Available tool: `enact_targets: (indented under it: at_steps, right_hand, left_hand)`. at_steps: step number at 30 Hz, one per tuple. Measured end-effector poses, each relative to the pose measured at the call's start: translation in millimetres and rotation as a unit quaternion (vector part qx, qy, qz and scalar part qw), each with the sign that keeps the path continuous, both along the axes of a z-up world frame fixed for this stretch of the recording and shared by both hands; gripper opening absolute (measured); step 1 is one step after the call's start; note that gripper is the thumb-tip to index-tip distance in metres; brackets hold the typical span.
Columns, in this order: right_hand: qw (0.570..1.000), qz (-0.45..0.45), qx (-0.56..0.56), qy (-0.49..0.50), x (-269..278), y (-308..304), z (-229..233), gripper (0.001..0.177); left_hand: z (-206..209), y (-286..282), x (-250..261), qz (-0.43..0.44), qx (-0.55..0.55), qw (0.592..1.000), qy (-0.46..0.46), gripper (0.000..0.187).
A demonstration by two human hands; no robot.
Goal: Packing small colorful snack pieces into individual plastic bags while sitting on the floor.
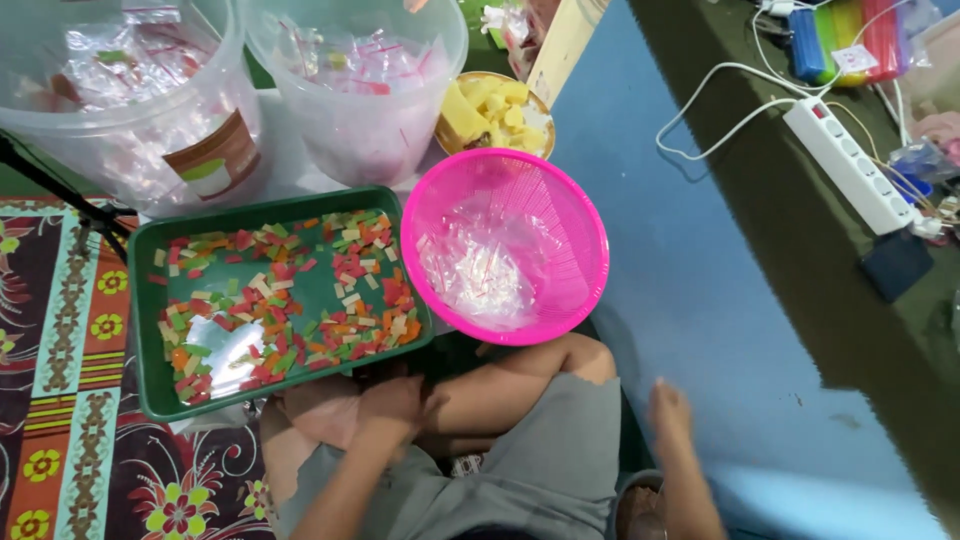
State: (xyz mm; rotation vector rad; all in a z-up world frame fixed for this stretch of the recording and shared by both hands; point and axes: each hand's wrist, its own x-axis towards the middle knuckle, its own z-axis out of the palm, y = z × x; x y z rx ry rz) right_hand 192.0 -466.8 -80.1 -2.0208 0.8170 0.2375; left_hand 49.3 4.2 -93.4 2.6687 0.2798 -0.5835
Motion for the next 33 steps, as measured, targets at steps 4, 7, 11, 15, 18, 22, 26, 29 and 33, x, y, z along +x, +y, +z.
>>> enact_targets:
  at_steps: [4,7,11,15,18,22,26,29,33]
  right_hand:
    - [0.987,-0.076,0.13,0.057,-70.8,1.5,-52.6,0.046]
    - [0.969,-0.065,0.149,0.183,-92.3,69.0,31.9,0.083]
    - [0.967,-0.085,0.207,0.122,-63.2,71.3,23.5,0.083]
    - [0.969,-0.058,0.23,0.066,-15.6,40.7,-38.1,0.066]
    - [0.975,-0.037,0.218,0.032,-4.2,48.5,-29.5,0.055]
    - [0.972,-0.062,0.224,0.02,-3.6,35.3,-35.8,0.045]
    - [0.969,-0.05,0.241,-0.004,-5.2,6.6,-64.4,0.04]
    - [0.974,-0.04,0.221,-0.04,1.6,-18.5,-94.3,0.032]
    - [0.975,-0.048,0.201,-0.083,8.1,-28.1,-100.4,0.029]
  left_hand:
    - [18.5,4.7,35.8,-0.002,-0.088,0.991,0.1,0.067]
    - [25.1,-8.8,39.2,-0.005,-0.083,0.995,0.061,0.057]
    - [-2.5,-7.5,36.6,0.271,-0.345,0.898,-0.005,0.062]
    - [40.4,9.8,51.7,-0.019,-0.127,0.968,0.218,0.08]
    - [37.4,8.7,46.4,-0.022,-0.134,0.969,0.205,0.078]
    - [15.0,5.6,46.2,-0.023,-0.118,0.975,0.187,0.079]
    - [23.0,5.1,45.6,-0.022,-0.116,0.977,0.176,0.082]
    - [34.9,2.6,41.0,-0.027,-0.114,0.977,0.18,0.09]
    - [66.3,-6.9,30.3,-0.038,-0.068,0.98,0.183,0.091]
